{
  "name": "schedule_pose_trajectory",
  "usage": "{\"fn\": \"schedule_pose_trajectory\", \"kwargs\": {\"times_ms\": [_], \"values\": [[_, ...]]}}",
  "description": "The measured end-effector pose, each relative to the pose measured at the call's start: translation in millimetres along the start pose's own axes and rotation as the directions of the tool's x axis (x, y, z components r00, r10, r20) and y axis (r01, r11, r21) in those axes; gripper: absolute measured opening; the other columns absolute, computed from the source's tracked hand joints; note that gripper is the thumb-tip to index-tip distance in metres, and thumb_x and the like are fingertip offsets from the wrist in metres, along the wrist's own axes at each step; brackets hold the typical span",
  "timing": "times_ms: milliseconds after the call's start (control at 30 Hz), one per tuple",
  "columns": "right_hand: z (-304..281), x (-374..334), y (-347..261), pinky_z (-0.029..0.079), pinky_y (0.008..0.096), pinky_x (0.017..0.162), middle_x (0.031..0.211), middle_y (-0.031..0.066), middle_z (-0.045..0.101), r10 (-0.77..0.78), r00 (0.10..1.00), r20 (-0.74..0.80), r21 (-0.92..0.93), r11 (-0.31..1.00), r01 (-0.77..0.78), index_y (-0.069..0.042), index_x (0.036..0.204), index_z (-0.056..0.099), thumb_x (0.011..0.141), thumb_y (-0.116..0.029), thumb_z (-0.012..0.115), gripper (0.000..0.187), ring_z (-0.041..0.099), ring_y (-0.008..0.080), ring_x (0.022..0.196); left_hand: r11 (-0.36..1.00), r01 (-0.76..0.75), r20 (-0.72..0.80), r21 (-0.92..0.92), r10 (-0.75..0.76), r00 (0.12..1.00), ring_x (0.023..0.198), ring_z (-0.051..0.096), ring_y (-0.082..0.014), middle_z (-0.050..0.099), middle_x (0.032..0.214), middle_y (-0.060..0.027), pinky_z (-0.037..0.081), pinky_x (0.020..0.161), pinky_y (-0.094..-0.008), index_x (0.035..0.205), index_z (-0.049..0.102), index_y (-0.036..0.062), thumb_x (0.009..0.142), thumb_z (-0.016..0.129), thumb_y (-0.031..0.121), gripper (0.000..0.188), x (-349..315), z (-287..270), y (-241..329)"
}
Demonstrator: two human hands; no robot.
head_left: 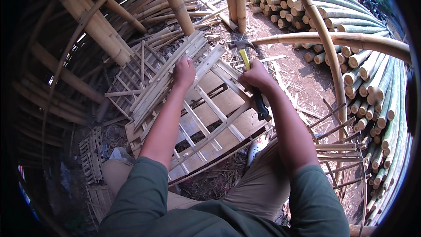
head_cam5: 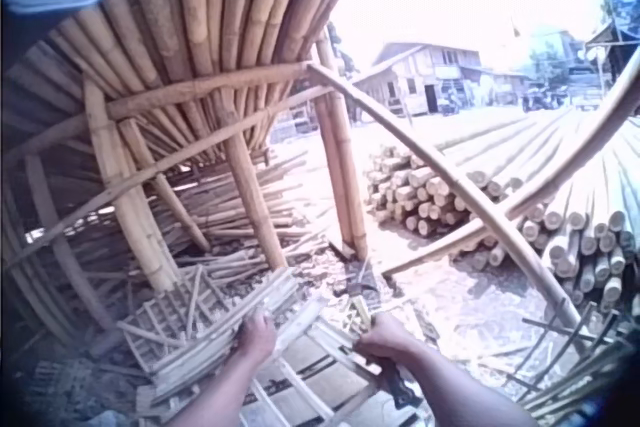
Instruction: The person constructs a bamboo lattice by hand, positioning thin bamboo strips onto a wooden frame and hammering nails into them using a hammer.
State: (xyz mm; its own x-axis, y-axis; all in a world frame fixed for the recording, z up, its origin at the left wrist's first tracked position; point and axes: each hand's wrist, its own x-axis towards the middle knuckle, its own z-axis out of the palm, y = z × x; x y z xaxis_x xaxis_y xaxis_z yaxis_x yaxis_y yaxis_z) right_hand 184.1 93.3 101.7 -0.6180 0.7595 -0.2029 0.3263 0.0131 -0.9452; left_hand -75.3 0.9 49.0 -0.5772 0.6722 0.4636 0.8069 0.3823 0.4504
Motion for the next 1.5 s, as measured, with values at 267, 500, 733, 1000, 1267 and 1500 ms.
{"fn": "schedule_pose_trajectory", "kwargs": {"times_ms": [267,500,733,1000,1267,1500], "values": [[-37.7,-7.1,32.1,0.048,0.0316,0.044,0.065,0.0084,0.058,0.055,0.994,-0.090,-0.067,0.996,-0.061,-0.001,0.084,0.050,0.071,-0.001,0.074,0.028,0.059,0.0171,0.051,0.999,-0.027,0.049,-0.029,0.028,0.998,0.090,0.059,-0.0398,0.061,0.096,-0.0204,0.047,0.077,-0.0497,0.091,0.057,0.0016,0.092,0.043,0.020,0.023,-8.5,41.7,40.6],[-38.9,-2.8,70.6,0.052,0.0358,0.052,0.073,0.0128,0.063,0.164,0.985,-0.049,-0.105,0.980,-0.168,-0.002,0.082,0.052,0.067,-0.006,0.080,0.032,0.063,0.0194,0.060,0.999,-0.046,0.133,0.020,0.043,0.990,0.090,0.060,-0.0376,0.062,0.094,-0.0194,0.048,0.081,-0.0485,0.091,0.059,0.0018,0.091,0.044,0.019,0.023,-25.8,70.1,38.0],[-35.9,5.8,96.0,0.051,0.0369,0.065,0.073,0.0184,0.065,0.052,0.996,-0.074,-0.520,0.850,-0.083,0.000,0.073,0.061,0.065,-0.015,0.076,0.023,0.066,0.0284,0.069,0.979,-0.191,-0.019,0.071,0.193,0.981,0.092,0.058,-0.0356,0.059,0.100,-0.0179,0.047,0.083,-0.0452,0.096,0.057,0.0007,0.091,0.045,0.014,0.019,-41.0,72.0,46.0],[-17.2,-16.3,59.0,0.049,0.0496,0.073,0.079,0.0282,0.063,-0.177,0.969,-0.171,-0.678,0.735,0.015,0.004,0.079,0.063,0.095,-0.033,0.047,0.043,0.063,0.0428,0.077,0.983,-0.133,-0.011,0.125,0.135,0.991,0.092,0.059,-0.0349,0.060,0.097,-0.0174,0.048,0.082,-0.0442,0.092,0.055,0.0020,0.090,0.046,0.013,0.015,-42.6,70.2,48.9],[12.8,-21.4,59.9,0.051,0.0476,0.068,0.082,0.0257,0.062,-0.326,0.922,-0.208,-0.773,0.633,0.049,0.005,0.084,0.058,0.090,-0.036,0.060,0.042,0.063,0.0404,0.075,0.985,-0.134,-0.002,0.112,0.135,0.991,0.091,0.059,-0.0345,0.060,0.096,-0.0176,0.048,0.081,-0.0440,0.092,0.055,0.0020,0.089,0.046,0.013,0.014,-42.2,69.5,49.5],[5.7,-8.9,65.0,0.052,0.0439,0.074,0.091,0.0241,0.064,-0.197,0.977,-0.082,-0.794,0.605,0.055,0.005,0.082,0.061,0.067,-0.034,0.082,0.048,0.064,0.0374,0.083,0.983,-0.153,-0.011,0.102,0.155,0.988,0.090,0.059,-0.0350,0.059,0.097,-0.0173,0.048,0.081,-0.0443,0.092,0.055,0.0015,0.090,0.046,0.013,0.015,-41.4,72.1,46.0]]}}
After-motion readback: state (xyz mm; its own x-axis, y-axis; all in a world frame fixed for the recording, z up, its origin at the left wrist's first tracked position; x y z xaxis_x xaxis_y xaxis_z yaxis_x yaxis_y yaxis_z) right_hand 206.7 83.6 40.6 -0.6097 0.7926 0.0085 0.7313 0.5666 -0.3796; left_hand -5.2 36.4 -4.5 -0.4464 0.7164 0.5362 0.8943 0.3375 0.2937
